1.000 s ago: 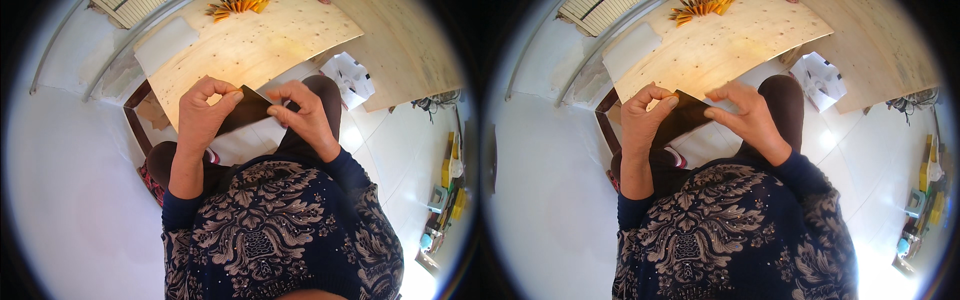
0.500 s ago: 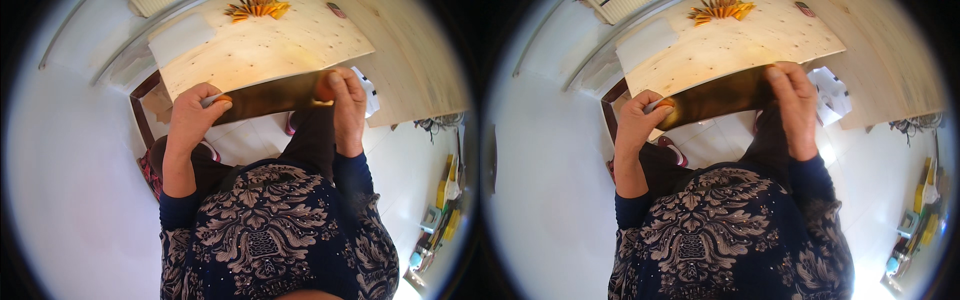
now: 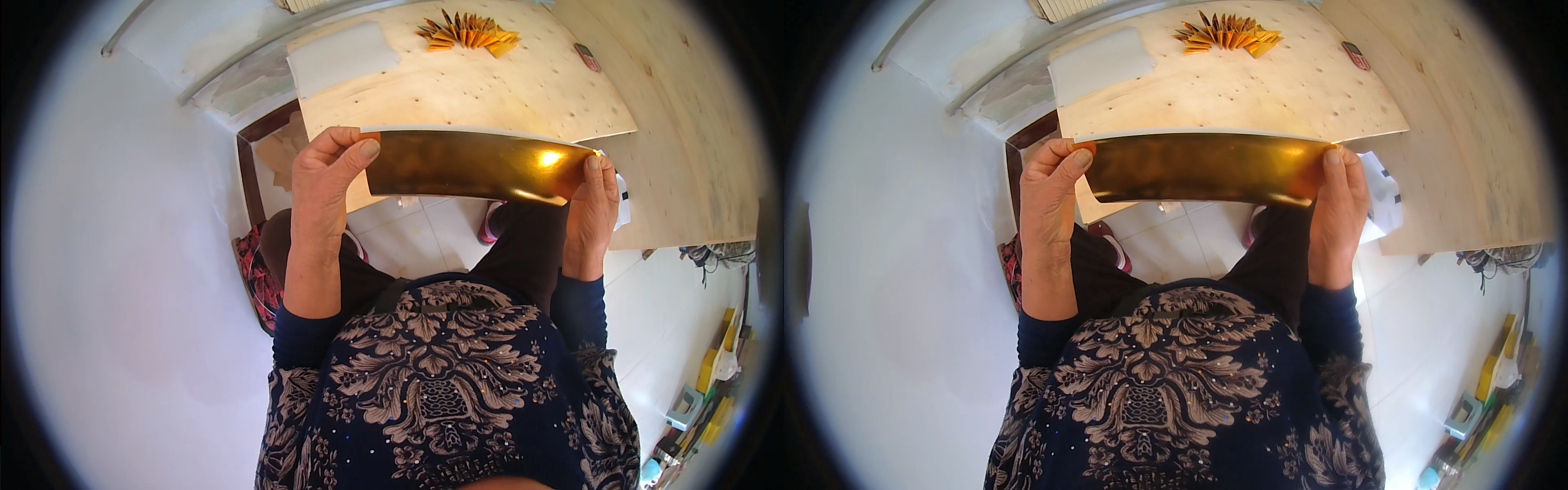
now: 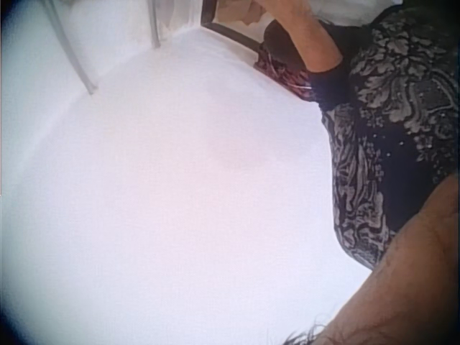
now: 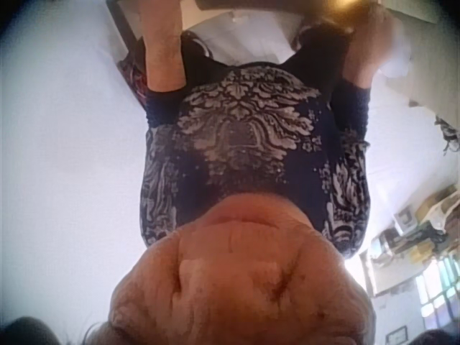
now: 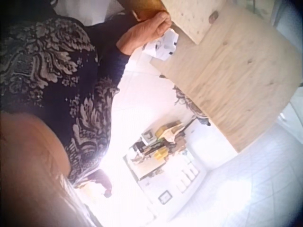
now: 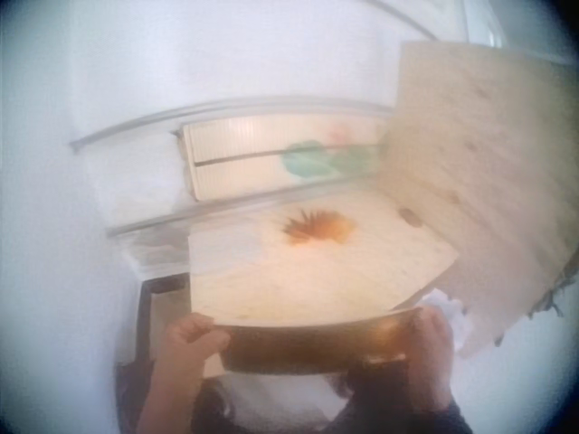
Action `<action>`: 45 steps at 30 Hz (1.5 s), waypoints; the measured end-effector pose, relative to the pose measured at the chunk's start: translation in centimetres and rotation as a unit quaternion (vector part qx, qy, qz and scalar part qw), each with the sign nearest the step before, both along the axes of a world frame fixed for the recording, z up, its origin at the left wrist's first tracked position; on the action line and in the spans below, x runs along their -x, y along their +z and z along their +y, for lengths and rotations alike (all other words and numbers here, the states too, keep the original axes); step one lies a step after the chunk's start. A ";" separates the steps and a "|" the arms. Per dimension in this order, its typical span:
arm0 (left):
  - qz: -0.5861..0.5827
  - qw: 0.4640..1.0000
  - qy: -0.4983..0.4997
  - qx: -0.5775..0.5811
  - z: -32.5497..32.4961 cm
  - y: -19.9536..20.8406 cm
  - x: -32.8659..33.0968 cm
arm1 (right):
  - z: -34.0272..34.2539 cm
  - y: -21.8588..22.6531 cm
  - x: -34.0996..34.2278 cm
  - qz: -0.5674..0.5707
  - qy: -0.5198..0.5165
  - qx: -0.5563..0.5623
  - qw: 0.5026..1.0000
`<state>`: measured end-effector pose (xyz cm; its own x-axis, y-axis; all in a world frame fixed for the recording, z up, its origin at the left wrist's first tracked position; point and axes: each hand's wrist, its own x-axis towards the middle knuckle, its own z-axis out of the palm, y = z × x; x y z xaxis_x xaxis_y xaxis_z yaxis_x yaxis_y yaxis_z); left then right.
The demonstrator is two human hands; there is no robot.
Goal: The person folds a sheet of gold-colored paper by hand on a low wooden table, creating a small triangular origami shape and placing it with others. They then pick up a larger sheet of gold paper and begin folding it.
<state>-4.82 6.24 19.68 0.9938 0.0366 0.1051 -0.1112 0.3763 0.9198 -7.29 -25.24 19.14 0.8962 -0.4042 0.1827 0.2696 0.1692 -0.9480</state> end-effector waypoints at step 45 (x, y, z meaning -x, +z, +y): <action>-0.012 0.997 0.071 -0.018 -0.6 0.5 0.8 | -0.3 -2.0 -0.4 -0.015 0.020 -0.023 0.999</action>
<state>-5.66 5.63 20.23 0.9762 0.1721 0.1318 -0.1822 0.3225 0.9289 -6.86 -25.53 17.10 0.9065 -0.3760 0.1923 0.2903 0.2241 -0.9303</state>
